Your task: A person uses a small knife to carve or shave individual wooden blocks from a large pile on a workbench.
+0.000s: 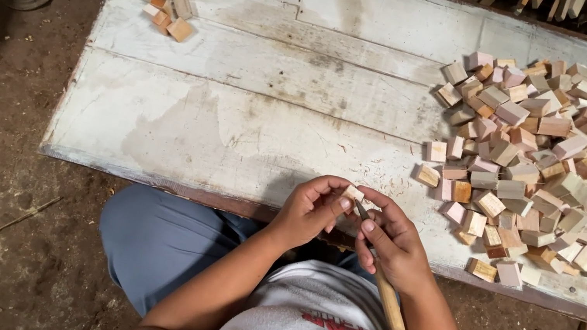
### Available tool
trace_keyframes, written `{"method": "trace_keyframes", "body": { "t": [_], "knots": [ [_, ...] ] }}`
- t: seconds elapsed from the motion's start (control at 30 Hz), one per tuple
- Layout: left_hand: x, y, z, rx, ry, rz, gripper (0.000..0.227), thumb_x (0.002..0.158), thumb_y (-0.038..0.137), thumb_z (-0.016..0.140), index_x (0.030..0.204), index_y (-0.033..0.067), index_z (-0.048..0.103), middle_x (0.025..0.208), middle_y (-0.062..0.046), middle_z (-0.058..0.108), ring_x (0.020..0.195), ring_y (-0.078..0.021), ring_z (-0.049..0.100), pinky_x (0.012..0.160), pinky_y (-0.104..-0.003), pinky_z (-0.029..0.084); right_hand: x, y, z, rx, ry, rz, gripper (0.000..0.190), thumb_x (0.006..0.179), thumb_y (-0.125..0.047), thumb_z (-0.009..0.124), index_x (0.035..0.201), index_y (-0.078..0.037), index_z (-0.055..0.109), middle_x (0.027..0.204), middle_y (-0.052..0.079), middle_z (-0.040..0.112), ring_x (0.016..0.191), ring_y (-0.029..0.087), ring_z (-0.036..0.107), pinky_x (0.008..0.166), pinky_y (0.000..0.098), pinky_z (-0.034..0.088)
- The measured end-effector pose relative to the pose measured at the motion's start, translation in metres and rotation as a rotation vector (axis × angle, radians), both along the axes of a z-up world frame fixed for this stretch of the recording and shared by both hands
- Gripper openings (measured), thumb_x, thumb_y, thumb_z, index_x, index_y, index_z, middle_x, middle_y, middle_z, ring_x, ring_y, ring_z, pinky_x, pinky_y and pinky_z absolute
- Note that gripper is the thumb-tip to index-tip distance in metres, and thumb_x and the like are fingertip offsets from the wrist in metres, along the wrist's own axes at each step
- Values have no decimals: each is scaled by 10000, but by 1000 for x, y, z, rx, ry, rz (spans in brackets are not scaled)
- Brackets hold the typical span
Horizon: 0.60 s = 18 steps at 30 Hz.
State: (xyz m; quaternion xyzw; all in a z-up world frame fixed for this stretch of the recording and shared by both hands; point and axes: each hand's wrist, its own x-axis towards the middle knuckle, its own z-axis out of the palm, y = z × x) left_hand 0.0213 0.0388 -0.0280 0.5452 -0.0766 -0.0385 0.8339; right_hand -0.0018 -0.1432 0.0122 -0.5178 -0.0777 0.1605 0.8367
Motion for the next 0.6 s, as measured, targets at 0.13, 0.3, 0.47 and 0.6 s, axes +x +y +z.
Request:
{"method": "trace_keyframes", "body": {
  "t": [0.13,0.3,0.47,0.6],
  "knots": [
    [0,-3,-14,-17,0,31,244,895,32,776,1085,-87,679,655,-111,638,456,-97,585,405,-201,474,-1,2,2,-2,-19,2,487,973,61,481,1459,70,462,748,159,550,416,171,540,286,269,479],
    [-1,-8,-3,-38,21,36,207,918,36,750,1062,-90,669,683,-120,647,505,-85,592,444,-192,477,-1,-5,1,-135,-44,-49,459,974,60,497,1431,53,539,723,149,564,409,176,553,289,272,472],
    [-3,-12,-11,-58,38,44,201,927,54,753,1060,-81,684,723,-136,661,595,-116,648,490,-210,512,1,-12,-3,-193,-69,-55,432,973,61,514,1392,7,603,686,148,574,395,188,566,278,280,479],
    [-8,-14,16,-96,46,32,240,928,96,762,1062,-84,678,730,-160,676,621,-135,672,505,-208,531,10,-27,-19,-226,-80,-95,415,975,51,505,1370,-1,619,669,148,585,372,181,549,263,291,465]
  ]
}}
